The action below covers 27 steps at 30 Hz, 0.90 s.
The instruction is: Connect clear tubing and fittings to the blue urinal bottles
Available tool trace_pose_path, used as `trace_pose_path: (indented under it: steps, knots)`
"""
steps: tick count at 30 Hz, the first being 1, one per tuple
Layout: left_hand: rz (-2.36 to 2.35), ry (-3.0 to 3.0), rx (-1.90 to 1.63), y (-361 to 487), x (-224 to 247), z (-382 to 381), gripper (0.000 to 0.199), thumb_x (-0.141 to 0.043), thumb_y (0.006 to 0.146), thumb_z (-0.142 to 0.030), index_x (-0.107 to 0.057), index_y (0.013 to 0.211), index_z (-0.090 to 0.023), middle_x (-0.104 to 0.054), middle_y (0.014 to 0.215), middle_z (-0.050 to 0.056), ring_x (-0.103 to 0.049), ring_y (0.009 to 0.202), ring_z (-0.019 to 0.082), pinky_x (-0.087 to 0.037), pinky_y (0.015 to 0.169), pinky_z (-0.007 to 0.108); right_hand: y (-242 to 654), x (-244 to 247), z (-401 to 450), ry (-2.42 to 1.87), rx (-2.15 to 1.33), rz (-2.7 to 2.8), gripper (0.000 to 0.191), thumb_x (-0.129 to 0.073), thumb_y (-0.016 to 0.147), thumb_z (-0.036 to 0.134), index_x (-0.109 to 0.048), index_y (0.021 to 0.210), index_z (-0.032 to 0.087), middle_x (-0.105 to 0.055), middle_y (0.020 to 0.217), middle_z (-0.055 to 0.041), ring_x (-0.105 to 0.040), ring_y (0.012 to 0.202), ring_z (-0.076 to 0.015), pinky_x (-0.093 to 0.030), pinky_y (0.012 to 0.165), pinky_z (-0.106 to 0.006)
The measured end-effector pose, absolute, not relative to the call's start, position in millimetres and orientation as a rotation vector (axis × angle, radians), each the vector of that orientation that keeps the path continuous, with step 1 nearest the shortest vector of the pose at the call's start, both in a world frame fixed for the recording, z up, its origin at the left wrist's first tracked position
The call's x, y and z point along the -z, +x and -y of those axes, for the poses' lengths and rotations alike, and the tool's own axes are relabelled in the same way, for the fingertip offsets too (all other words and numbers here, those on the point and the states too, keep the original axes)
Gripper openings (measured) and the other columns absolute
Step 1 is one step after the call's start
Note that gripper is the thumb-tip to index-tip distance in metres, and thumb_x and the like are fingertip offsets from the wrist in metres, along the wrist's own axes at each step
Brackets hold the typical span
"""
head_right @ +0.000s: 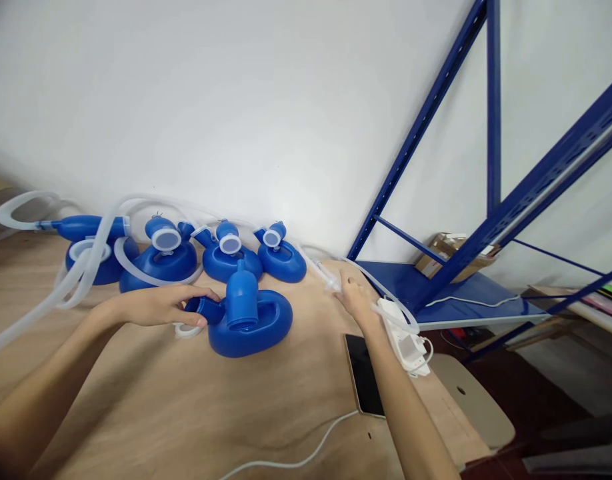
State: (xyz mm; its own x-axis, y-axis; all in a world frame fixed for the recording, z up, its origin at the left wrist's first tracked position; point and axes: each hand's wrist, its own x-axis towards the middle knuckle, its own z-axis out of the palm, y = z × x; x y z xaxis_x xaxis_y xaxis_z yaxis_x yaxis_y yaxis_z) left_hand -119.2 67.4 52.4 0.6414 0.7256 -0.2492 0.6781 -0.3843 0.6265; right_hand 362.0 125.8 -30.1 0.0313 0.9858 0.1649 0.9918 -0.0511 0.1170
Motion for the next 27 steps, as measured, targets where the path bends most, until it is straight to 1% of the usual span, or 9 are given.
trace_pose_path:
  steps: [2, 4, 6, 8, 11, 15, 17, 22, 27]
  knots:
    - [-1.088, 2.134, -0.093, -120, -51, -67, 0.075, -0.063, 0.09, -0.074, -0.055, 0.152, -0.032, -0.054, 0.162, 0.004, -0.049, 0.148, 0.029, -0.038, 0.126, 0.04, 355, 41, -132, -2.181, 0.074, 2.132, 0.099, -0.071, 0.095, 0.041, -0.014, 0.17, 0.007, -0.064, 0.141, -0.0304, -0.069, 0.126, -0.0394, -0.055, 0.1, -0.046]
    - [-1.083, 2.139, -0.105, -120, -50, -67, 0.074, -0.063, 0.091, -0.074, -0.054, 0.152, -0.033, -0.053, 0.162, 0.004, -0.049, 0.148, 0.029, -0.038, 0.126, 0.04, 349, 50, -136, -2.057, -0.121, 2.103, 0.114, -0.072, 0.093, 0.045, 0.001, 0.17, 0.005, -0.05, 0.155, -0.0344, -0.055, 0.144, -0.0404, -0.049, 0.111, -0.049]
    - [-1.081, 2.153, -0.11, -120, -50, -67, 0.073, -0.062, 0.091, -0.074, -0.056, 0.151, -0.033, -0.056, 0.16, 0.005, -0.052, 0.145, 0.03, -0.04, 0.124, 0.041, 344, 57, -138, -1.918, -0.18, 2.096, 0.116, -0.072, 0.091, 0.047, 0.004, 0.17, 0.008, -0.036, 0.165, -0.0334, -0.038, 0.157, -0.0397, -0.04, 0.12, -0.053]
    - [-1.071, 2.173, -0.11, -119, -50, -67, 0.071, -0.06, 0.092, -0.074, -0.057, 0.15, -0.033, -0.058, 0.157, 0.005, -0.055, 0.142, 0.03, -0.043, 0.121, 0.041, 338, 60, -137, -1.815, -0.179, 2.106, 0.111, -0.071, 0.091, 0.045, -0.002, 0.171, 0.014, -0.031, 0.169, -0.0294, -0.028, 0.162, -0.0384, -0.034, 0.125, -0.056]
    - [-1.035, 2.191, -0.112, -117, -53, -66, 0.069, -0.06, 0.093, -0.073, -0.057, 0.149, -0.033, -0.059, 0.156, 0.005, -0.056, 0.14, 0.029, -0.044, 0.119, 0.039, 323, 57, -136, -1.664, -0.132, 2.113, 0.091, -0.066, 0.094, 0.039, -0.019, 0.169, 0.018, -0.032, 0.17, -0.0236, -0.028, 0.162, -0.0358, -0.03, 0.127, -0.057]
    - [-1.058, 2.174, -0.099, -114, -57, -63, 0.066, -0.064, 0.092, -0.067, -0.059, 0.147, -0.032, -0.059, 0.156, 0.004, -0.055, 0.14, 0.029, -0.043, 0.119, 0.038, 283, 41, -153, -1.411, -0.13, 2.119, 0.059, -0.05, 0.103, 0.044, -0.047, 0.157, 0.021, -0.047, 0.162, -0.0168, -0.042, 0.154, -0.0309, -0.033, 0.128, -0.052]
    - [-1.081, 2.181, -0.073, -115, -60, -62, 0.062, -0.064, 0.092, -0.062, -0.061, 0.145, -0.029, -0.061, 0.153, 0.005, -0.058, 0.137, 0.03, -0.046, 0.116, 0.039, 258, 32, -174, -1.39, -0.17, 2.11, 0.06, -0.048, 0.105, 0.046, -0.045, 0.16, 0.023, -0.047, 0.163, -0.0147, -0.043, 0.154, -0.0307, -0.034, 0.129, -0.052]
    - [-1.163, 2.175, 0.016, -128, -66, -60, 0.059, -0.069, 0.085, -0.045, -0.064, 0.141, -0.027, -0.069, 0.141, 0.006, -0.064, 0.126, 0.031, -0.051, 0.109, 0.04, 216, 24, -235, -1.584, -0.222, 2.128, 0.098, -0.067, 0.092, 0.043, -0.017, 0.17, 0.013, -0.032, 0.173, -0.0216, -0.029, 0.162, -0.0391, -0.03, 0.13, -0.057]
    - [-1.08, 2.169, -0.046, -138, -64, -65, 0.053, -0.069, 0.084, -0.042, -0.068, 0.136, -0.029, -0.07, 0.138, 0.004, -0.064, 0.125, 0.029, -0.051, 0.107, 0.036, 212, 35, -245, -1.702, -0.172, 2.151, 0.091, -0.065, 0.093, 0.034, -0.022, 0.167, 0.001, -0.029, 0.172, -0.0285, -0.029, 0.161, -0.0411, -0.028, 0.13, -0.054]
